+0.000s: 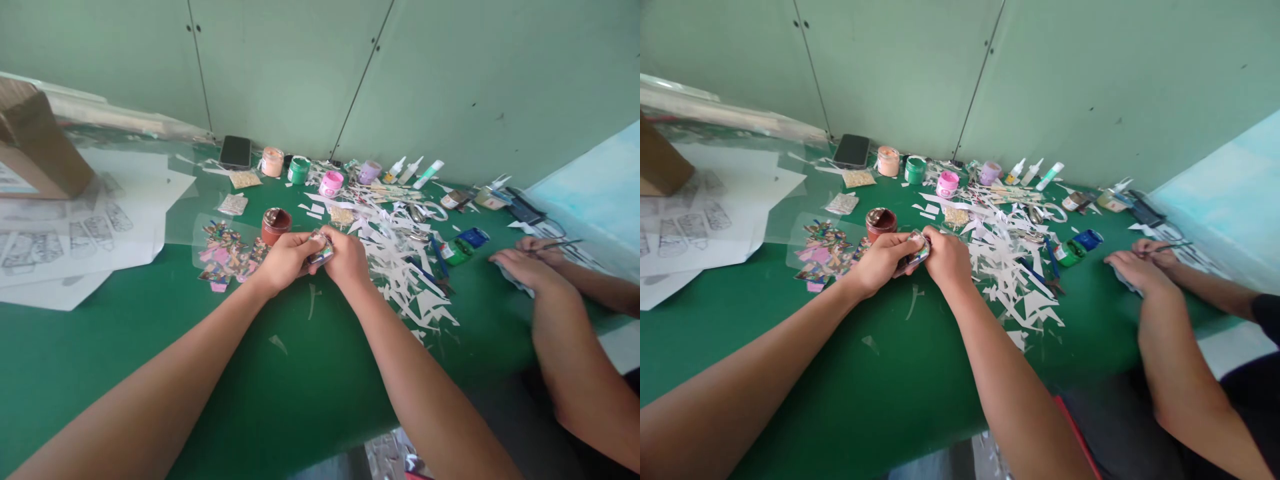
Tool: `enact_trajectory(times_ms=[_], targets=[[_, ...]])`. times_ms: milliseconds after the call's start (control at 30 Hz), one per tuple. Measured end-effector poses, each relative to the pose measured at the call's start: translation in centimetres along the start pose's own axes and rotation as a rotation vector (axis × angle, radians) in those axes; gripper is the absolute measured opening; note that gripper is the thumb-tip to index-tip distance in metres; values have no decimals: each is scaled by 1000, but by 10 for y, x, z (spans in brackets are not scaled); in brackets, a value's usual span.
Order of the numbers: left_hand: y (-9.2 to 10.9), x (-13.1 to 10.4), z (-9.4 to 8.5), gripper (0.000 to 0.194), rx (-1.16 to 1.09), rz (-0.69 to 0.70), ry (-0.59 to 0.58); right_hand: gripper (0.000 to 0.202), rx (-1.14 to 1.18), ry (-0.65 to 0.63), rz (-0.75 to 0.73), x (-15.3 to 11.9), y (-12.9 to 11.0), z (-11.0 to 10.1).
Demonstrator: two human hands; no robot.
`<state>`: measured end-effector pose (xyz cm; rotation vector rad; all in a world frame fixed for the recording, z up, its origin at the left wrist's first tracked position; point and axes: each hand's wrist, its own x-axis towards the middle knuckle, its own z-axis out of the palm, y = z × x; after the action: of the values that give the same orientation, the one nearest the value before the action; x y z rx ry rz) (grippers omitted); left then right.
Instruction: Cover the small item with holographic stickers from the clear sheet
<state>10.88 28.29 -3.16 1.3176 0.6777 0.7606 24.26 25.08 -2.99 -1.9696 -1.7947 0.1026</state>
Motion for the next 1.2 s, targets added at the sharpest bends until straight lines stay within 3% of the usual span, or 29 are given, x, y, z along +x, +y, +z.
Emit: enact_trajectory(times_ms=[400,600,733,933,1100,1200], targets=[[4,0,-2,35,2,-23,-20,20,-37,10,46,0,-1,0],[5,-2,-2,34,25,-56,-44,17,20,-30,-79,0,7,0],[6,-4,-3,36,55,-37,-78,18,-24,-5,-82,-3,7,0],[6,-1,-8,35,37,-19,-91,21,-80,0,-19,0,0,1],[2,-4,-4,35,145,-18,-277,29,-108,91,156,10,13,2],[-2,-5,-1,32,160,3,-219,27,4,188,160,13,24,3]])
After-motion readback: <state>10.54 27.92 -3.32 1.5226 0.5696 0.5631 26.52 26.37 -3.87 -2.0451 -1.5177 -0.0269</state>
